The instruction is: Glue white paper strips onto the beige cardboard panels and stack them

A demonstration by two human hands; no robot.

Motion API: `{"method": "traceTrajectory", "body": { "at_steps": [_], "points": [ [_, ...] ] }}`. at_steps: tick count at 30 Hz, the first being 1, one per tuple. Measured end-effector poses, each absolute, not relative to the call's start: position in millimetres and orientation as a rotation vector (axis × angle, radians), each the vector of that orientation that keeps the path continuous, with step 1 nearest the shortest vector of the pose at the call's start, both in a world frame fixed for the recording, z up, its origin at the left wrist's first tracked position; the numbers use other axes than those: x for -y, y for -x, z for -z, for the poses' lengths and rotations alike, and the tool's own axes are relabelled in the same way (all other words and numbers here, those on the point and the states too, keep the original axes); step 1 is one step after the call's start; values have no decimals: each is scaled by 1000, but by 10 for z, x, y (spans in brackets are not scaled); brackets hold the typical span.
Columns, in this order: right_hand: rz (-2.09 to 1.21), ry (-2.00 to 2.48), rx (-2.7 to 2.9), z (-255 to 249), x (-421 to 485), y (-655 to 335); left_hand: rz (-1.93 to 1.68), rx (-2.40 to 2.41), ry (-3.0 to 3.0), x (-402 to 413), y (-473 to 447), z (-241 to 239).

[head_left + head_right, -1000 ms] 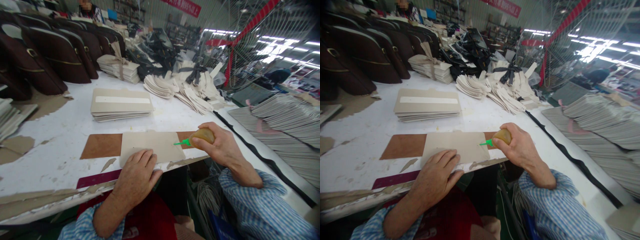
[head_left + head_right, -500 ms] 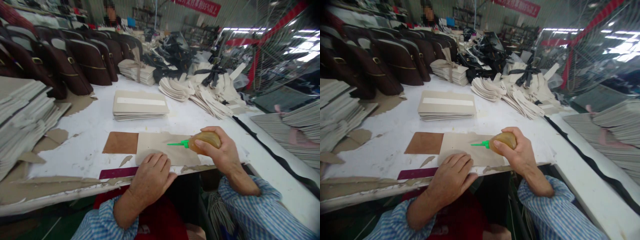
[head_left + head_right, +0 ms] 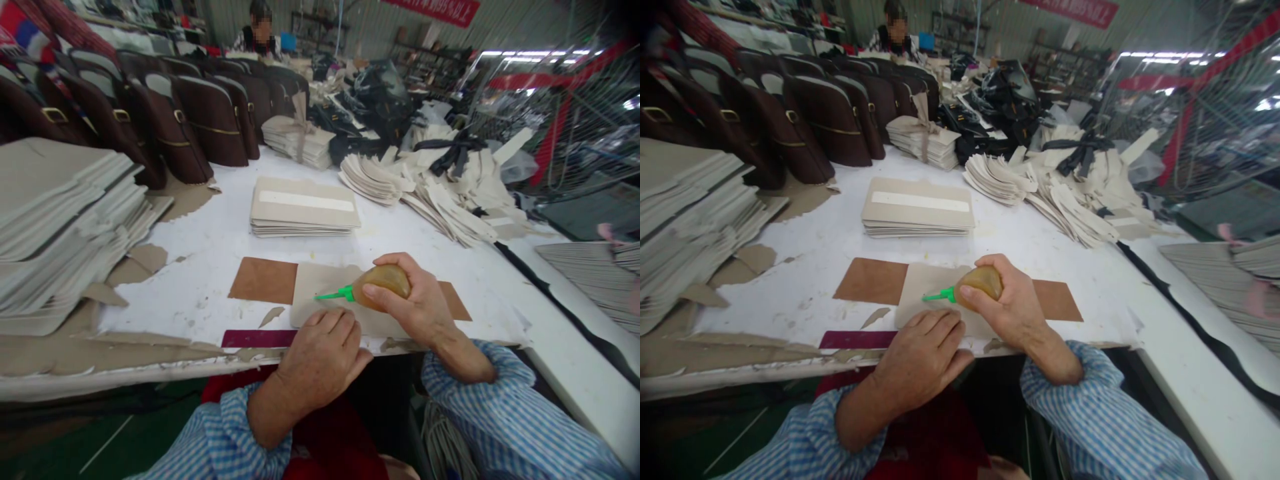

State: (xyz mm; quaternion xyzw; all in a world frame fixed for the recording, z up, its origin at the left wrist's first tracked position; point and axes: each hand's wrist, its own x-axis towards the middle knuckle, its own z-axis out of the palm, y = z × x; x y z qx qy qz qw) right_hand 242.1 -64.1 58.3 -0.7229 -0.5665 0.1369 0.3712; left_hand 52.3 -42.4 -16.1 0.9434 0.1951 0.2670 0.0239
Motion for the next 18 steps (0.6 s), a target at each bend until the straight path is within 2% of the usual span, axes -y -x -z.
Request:
{"method": "traceTrajectory", "body": {
  "at_steps": [10,18],
  "points": [
    [-61,1731,1739,-664,546,-2340,-793,-597,-2907,424,-525,161],
    [-76,1808,1761,-756,603,-2429,-841,-593,-2912,422,-527,165]
  ]
}}
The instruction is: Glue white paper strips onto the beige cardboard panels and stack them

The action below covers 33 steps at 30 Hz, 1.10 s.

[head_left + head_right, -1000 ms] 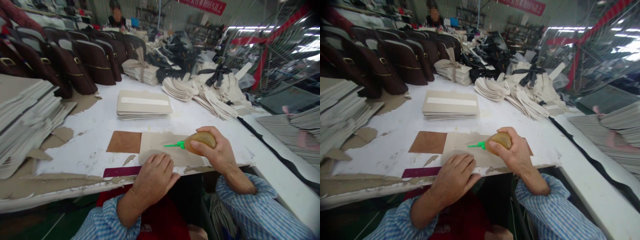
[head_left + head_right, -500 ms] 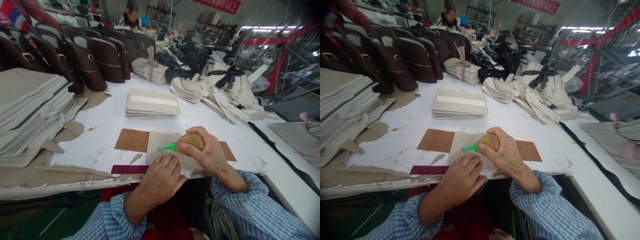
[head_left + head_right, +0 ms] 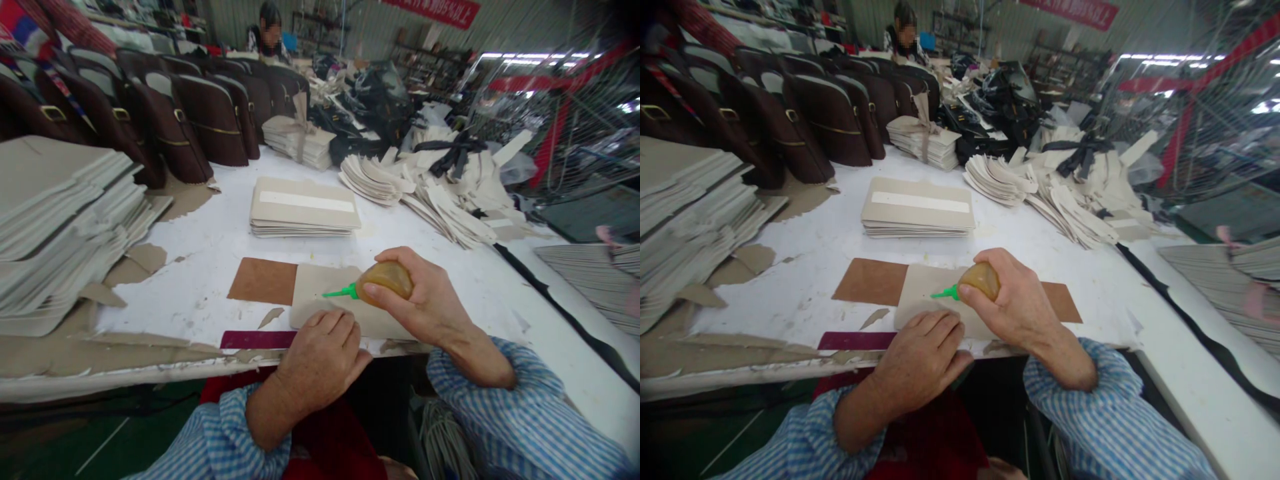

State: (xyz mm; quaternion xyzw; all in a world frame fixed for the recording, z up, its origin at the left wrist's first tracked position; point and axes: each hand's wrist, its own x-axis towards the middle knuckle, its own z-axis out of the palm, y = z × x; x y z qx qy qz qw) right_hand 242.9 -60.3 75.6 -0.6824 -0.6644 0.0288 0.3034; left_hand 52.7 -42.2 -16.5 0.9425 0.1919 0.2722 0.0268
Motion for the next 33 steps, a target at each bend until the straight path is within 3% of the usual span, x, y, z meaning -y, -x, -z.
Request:
{"method": "traceTrajectory", "body": {
  "at_steps": [10,33],
  "points": [
    [-202,1769,1783,-765,571,-2373,-821,-601,-2913,427,-525,182],
    [-152,1726,1779,-691,468,-2320,-823,-608,-2897,432,-525,174]
  ]
}}
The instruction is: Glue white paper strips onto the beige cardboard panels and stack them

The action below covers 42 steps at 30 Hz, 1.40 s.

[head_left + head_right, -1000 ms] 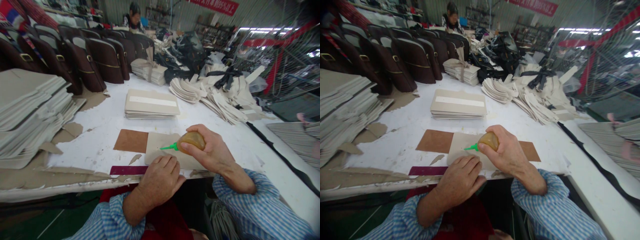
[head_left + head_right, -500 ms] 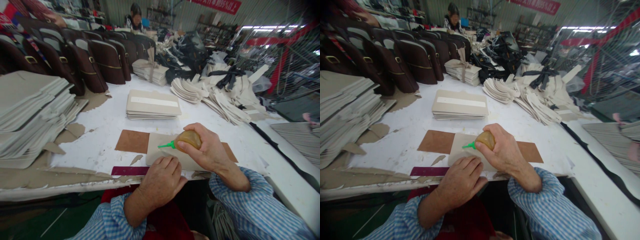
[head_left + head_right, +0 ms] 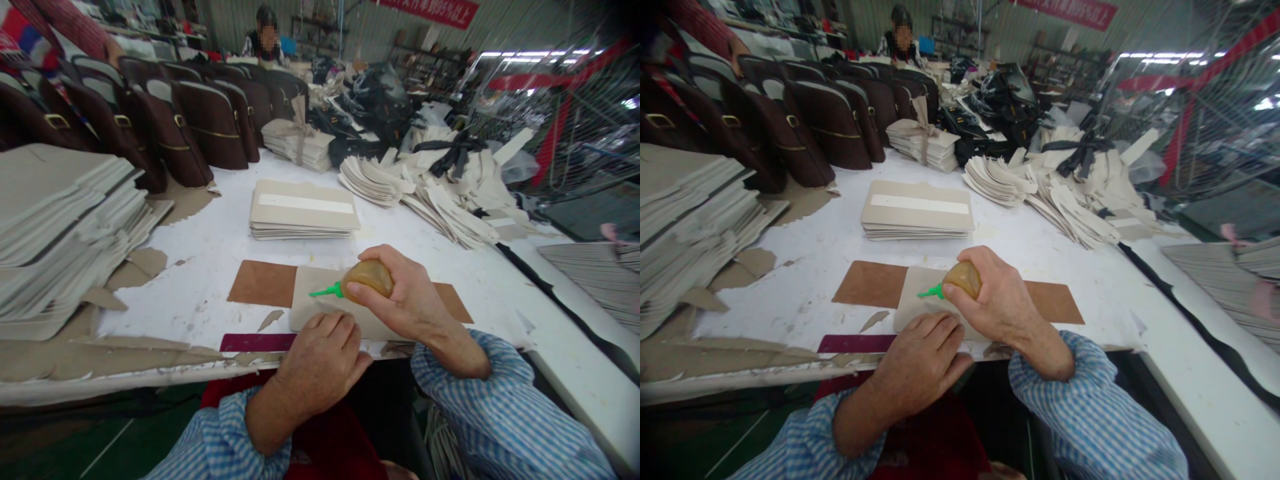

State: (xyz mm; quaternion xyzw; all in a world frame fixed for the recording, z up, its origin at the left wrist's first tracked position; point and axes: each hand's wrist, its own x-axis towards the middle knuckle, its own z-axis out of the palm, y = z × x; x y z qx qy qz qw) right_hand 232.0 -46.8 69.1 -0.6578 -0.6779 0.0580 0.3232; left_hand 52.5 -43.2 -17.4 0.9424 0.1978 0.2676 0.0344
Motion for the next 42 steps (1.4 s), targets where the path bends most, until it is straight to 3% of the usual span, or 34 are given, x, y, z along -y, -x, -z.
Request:
{"method": "traceTrajectory", "body": {
  "at_steps": [13,20,30,42],
  "points": [
    [-315,1826,1615,-747,561,-2468,-782,-615,-2899,423,-518,166],
    [-623,1441,824,-370,724,-2856,-831,-598,-2939,393,-491,164],
    [-213,1293,319,-62,1425,-4161,-1075,-328,-3176,224,-466,343],
    [-137,1351,300,135,1603,-5100,-1045,-341,-3255,149,-444,399]
  ]
}}
